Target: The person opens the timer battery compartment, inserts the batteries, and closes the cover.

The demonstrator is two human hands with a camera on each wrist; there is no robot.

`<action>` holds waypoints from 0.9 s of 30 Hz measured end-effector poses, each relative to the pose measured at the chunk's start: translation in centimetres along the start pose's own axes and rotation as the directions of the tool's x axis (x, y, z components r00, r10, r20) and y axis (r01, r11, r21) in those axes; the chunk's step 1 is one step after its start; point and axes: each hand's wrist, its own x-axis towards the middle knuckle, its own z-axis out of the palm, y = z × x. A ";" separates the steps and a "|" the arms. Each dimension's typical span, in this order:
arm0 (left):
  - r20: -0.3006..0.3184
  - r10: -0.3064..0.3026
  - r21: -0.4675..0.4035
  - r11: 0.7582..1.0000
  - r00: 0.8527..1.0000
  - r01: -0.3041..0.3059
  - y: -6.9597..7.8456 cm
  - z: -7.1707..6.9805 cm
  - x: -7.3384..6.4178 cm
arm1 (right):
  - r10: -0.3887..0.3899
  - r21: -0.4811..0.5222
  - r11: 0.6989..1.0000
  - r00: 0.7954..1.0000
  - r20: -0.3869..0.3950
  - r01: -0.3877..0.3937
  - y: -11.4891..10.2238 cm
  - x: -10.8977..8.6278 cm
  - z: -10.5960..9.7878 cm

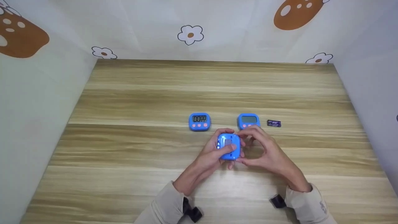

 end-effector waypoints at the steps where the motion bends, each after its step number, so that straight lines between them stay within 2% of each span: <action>1: 0.003 0.003 0.001 1.000 1.000 -0.003 0.0 0.0 0.0 | 0.000 0.001 1.000 1.000 -0.001 0.000 0.0 0.0 0.0; 7: 0.009 0.017 0.004 1.000 1.000 -0.017 0.0 0.3 0.3 | -0.012 0.000 1.000 1.000 -0.006 0.012 0.1 0.0 -0.2; 11: 0.010 0.001 0.008 1.000 1.000 -0.001 0.1 0.3 0.3 | -0.016 0.001 1.000 1.000 0.001 0.016 0.1 0.0 -0.3; 27: -0.003 0.004 0.008 1.000 1.000 -0.004 -0.1 0.2 0.0 | -0.017 -0.007 1.000 1.000 0.015 0.017 0.3 0.0 -0.1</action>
